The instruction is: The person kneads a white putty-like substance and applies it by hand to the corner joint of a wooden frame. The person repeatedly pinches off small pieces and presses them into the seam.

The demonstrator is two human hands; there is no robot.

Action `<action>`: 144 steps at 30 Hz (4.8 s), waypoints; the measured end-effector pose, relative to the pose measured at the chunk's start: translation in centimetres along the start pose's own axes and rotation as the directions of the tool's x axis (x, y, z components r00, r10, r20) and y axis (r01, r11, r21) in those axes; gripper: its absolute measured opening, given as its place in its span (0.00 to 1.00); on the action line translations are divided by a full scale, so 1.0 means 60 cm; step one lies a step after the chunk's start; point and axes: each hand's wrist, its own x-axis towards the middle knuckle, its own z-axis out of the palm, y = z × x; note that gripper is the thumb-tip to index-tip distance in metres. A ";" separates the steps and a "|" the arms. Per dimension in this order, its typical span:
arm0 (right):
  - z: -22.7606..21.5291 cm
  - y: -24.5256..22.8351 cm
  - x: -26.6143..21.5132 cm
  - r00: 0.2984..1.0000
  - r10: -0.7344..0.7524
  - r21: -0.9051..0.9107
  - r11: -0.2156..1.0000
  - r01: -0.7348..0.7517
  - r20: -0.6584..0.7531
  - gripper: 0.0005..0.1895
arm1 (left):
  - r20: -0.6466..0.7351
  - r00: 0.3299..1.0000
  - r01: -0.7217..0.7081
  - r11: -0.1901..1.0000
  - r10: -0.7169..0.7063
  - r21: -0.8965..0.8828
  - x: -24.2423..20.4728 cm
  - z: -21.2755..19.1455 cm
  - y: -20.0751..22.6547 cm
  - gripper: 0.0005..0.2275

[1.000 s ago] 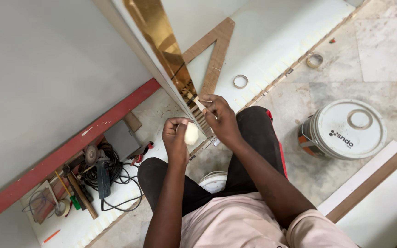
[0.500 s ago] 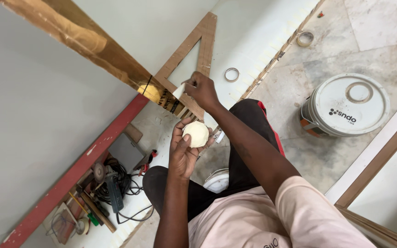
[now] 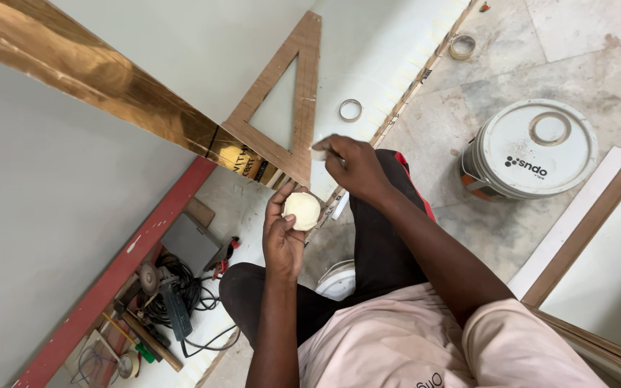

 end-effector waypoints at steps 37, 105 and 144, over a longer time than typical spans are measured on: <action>-0.001 -0.068 -0.113 0.911 -0.356 -0.094 0.920 0.381 0.210 0.44 | 0.071 0.997 -0.043 0.975 0.028 0.217 -0.017 0.033 0.014 0.26; 0.154 0.094 0.083 0.878 0.098 0.490 0.798 -0.351 0.469 0.09 | -0.107 0.989 -0.073 0.965 0.103 0.250 0.019 0.055 -0.020 0.25; 0.132 0.093 0.097 0.862 0.084 0.440 0.832 -0.337 0.501 0.10 | -0.126 0.988 -0.052 0.964 0.088 0.261 0.016 0.052 -0.015 0.24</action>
